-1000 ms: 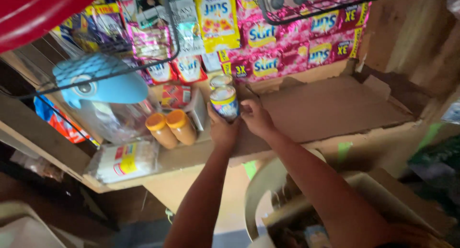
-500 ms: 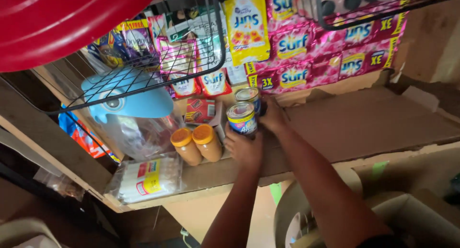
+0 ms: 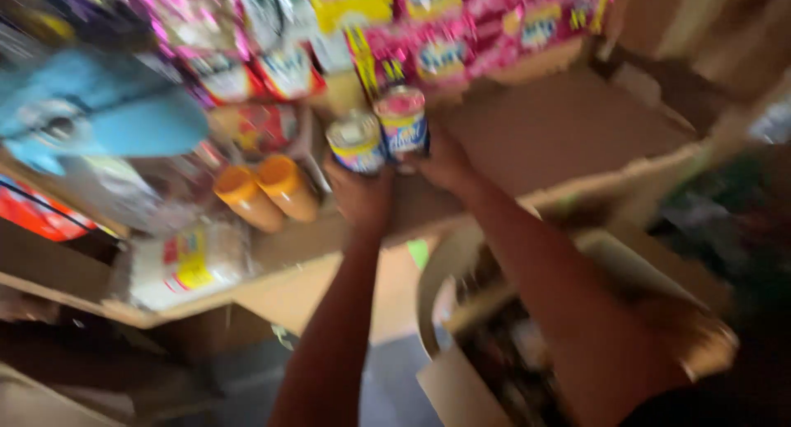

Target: Restocking and organizing various canned goods and bottles on retail shelves.

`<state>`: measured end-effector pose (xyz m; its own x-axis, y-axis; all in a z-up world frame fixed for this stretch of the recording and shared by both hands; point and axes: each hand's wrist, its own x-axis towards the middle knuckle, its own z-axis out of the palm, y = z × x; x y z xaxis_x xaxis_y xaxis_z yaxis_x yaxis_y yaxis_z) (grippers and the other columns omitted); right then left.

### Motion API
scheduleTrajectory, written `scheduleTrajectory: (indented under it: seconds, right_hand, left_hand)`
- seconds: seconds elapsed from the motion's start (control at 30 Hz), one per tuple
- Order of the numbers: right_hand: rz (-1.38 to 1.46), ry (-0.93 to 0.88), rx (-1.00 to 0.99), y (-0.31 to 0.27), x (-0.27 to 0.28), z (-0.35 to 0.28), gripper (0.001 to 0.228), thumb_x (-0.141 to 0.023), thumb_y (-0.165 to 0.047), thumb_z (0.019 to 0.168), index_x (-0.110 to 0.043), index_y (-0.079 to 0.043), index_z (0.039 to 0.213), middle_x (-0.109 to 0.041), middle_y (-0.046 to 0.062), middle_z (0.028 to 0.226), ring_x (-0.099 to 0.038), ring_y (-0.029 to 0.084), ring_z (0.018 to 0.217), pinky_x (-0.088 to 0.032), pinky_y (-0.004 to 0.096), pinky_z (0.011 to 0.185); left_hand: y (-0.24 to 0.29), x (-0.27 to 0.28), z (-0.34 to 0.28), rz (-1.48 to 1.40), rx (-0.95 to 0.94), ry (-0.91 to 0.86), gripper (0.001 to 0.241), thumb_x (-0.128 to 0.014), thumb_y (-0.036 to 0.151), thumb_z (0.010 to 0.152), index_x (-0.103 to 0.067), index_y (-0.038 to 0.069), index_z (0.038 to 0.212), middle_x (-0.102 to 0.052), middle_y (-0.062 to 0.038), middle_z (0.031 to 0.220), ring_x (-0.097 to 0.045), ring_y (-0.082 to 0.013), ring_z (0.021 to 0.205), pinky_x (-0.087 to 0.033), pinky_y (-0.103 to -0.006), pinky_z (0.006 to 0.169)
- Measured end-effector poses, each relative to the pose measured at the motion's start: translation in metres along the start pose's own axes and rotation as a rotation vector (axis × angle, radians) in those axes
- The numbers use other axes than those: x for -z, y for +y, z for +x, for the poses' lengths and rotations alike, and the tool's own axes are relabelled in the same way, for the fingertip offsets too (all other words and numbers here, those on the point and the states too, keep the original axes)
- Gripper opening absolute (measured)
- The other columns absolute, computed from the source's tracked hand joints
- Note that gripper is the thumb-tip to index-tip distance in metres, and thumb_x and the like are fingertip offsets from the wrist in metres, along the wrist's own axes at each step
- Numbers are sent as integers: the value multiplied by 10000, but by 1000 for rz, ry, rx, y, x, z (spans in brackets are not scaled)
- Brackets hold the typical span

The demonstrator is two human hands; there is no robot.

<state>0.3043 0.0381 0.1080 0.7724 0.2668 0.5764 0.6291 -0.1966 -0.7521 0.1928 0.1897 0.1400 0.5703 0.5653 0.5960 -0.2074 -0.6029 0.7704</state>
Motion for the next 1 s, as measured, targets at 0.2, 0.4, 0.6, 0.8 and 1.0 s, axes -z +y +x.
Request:
scheduleTrajectory:
  seconds: [0.2,0.4,0.6,0.8,1.0]
  right_hand:
    - [26,-106,12,-70,77,-81,739,-880,-232,860,-478,-32,1446,-669,134,1331,-649,246,1236,-520,417,1073]
    - [21,-107,-140,-106,153,-175,724,-895,-221,863,-466,-40,1418,-634,118,1343,-649,213,1228,-548,398,1036]
    - [165,-38,-342,-77,218,-294,726,-866,-215,831,-454,-58,1408,-599,86,1318,-619,210,1219,-535,393,1022]
    - [515,182,-745,-7,237,-374,673,-840,-265,815,-532,-53,1374,-679,84,1220,-662,222,1102,-558,413,957]
    - [532,293,-1356,144,224,-444,542,-755,-506,844,-642,-191,1269,-700,-1,1124,-677,120,909,-514,307,750]
  left_hand:
    - [26,17,-32,-193,3,-241,944,-933,291,683,-399,38,1419,-648,-199,1323,-675,-347,1225,-548,-443,1011]
    - [96,46,-119,-268,-8,-389,920,-963,241,732,-372,41,1408,-649,-183,1327,-678,-319,1243,-546,-418,1036]
    - [124,32,-220,-265,286,-710,946,-945,231,633,-386,54,1376,-691,-151,1281,-694,-269,1183,-561,-405,963]
    - [73,-55,-318,-249,445,-855,1008,-951,292,581,-430,31,1403,-711,-153,1236,-715,-244,1110,-572,-381,940]
    - [31,-140,-365,177,555,-1036,924,-882,488,593,-565,81,1359,-756,-178,1160,-736,-337,1059,-554,-432,924]
